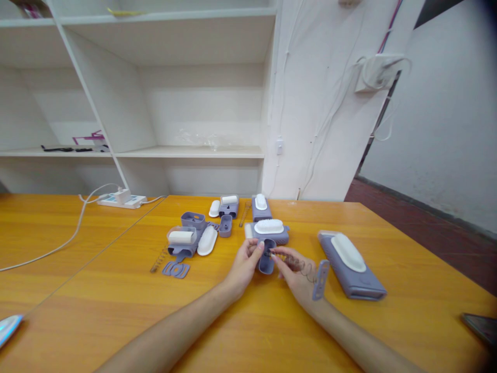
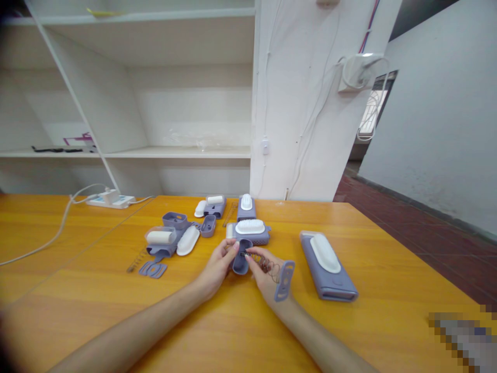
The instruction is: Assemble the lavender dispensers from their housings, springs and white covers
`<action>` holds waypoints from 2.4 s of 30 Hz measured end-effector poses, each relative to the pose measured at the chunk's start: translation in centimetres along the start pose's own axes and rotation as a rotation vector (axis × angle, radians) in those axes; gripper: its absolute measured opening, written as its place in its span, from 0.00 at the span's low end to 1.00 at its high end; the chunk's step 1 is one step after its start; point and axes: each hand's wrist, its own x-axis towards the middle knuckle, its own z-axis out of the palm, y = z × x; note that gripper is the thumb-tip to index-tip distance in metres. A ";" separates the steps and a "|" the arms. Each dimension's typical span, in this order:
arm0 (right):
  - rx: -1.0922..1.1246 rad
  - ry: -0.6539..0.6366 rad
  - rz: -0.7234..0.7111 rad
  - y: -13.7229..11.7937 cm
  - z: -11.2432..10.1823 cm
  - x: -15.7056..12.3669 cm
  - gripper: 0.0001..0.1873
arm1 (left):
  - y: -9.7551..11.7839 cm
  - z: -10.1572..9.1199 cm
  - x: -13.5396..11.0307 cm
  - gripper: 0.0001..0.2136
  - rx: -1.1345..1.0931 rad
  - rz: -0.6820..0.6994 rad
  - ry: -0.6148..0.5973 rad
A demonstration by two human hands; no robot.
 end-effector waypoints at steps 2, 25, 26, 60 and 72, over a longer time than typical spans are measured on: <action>-0.014 -0.014 -0.008 0.3 0.0 0.0 0.15 | 0.0 -0.1 0.0 0.19 -0.001 0.001 0.006; -0.242 -0.061 -0.144 0.2 -0.4 0.9 0.11 | 0.3 -0.6 -0.1 0.21 0.013 -0.003 -0.018; -0.266 -0.060 -0.142 0.1 -0.4 0.8 0.10 | 0.4 -0.7 -0.1 0.22 0.024 -0.008 -0.031; 0.157 0.040 0.057 0.1 -1.1 0.8 0.18 | 0.2 -0.2 -0.3 0.16 0.160 0.085 -0.044; 0.015 0.284 0.001 1.0 -1.4 1.4 0.17 | 1.4 -3.6 2.1 0.33 1.392 0.689 -0.043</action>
